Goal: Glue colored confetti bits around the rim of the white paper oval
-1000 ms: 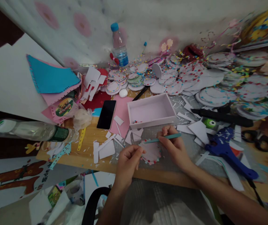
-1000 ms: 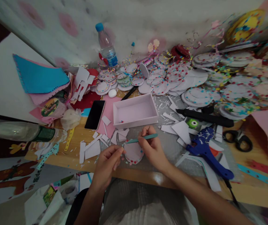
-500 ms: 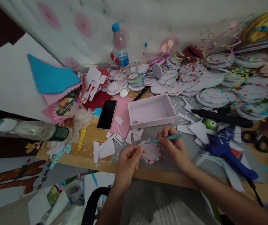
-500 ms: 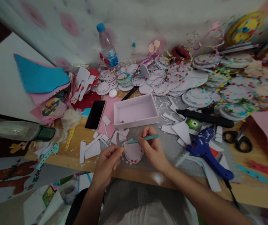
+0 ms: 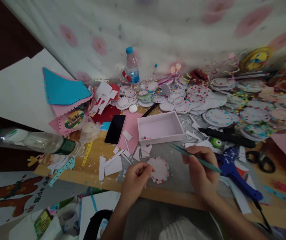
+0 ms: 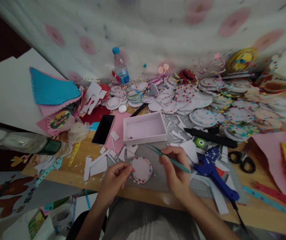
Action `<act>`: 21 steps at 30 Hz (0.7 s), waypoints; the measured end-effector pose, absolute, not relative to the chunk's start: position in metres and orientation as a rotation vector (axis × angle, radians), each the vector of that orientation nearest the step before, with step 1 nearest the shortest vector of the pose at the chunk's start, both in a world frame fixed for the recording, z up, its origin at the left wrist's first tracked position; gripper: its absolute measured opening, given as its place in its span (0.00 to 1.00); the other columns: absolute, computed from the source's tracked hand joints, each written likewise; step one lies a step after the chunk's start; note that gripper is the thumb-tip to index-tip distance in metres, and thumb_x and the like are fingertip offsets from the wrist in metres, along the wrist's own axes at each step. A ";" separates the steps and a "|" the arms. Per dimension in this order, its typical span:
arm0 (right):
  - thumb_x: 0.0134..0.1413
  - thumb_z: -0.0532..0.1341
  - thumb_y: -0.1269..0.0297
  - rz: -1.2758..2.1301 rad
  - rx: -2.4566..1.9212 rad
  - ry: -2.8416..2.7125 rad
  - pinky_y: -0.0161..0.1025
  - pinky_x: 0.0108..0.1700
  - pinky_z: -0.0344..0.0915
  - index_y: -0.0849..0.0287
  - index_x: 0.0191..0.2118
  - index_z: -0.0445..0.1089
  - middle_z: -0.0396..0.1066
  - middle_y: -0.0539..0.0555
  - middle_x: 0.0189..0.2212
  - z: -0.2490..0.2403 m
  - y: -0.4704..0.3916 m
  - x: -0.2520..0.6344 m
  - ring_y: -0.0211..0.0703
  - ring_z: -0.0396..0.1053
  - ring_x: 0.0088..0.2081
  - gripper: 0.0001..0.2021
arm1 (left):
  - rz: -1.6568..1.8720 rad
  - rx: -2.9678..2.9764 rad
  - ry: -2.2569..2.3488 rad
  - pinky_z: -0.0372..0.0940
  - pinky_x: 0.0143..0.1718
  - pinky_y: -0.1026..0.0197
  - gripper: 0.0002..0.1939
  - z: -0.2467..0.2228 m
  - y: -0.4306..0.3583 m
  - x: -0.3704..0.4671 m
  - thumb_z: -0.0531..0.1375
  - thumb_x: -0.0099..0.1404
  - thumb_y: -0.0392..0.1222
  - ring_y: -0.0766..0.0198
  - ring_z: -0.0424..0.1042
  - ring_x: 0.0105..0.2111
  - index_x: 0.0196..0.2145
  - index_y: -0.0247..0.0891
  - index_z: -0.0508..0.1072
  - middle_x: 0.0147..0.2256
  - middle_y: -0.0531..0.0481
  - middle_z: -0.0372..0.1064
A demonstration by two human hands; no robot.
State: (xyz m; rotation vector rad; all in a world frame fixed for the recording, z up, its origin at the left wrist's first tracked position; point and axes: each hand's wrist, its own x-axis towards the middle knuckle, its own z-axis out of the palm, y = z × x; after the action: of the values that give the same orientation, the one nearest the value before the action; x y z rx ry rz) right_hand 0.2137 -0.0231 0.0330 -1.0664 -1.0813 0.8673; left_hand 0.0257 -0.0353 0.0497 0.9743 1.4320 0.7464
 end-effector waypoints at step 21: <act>0.54 0.61 0.56 0.741 -1.241 -1.690 0.38 0.30 0.61 0.56 0.35 0.66 0.67 0.49 0.26 0.047 0.074 0.215 0.39 0.65 0.27 0.09 | 0.948 2.123 1.443 0.47 0.63 0.46 0.26 0.009 -0.005 -0.005 0.47 0.71 0.40 0.53 0.46 0.65 0.65 0.44 0.52 0.67 0.42 0.42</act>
State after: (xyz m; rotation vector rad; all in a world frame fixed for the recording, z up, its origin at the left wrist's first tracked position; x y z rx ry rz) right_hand 0.2151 0.0741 0.0468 -1.2411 -1.6897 0.7409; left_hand -0.0047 -0.0055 0.0089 2.1227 1.4433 0.9480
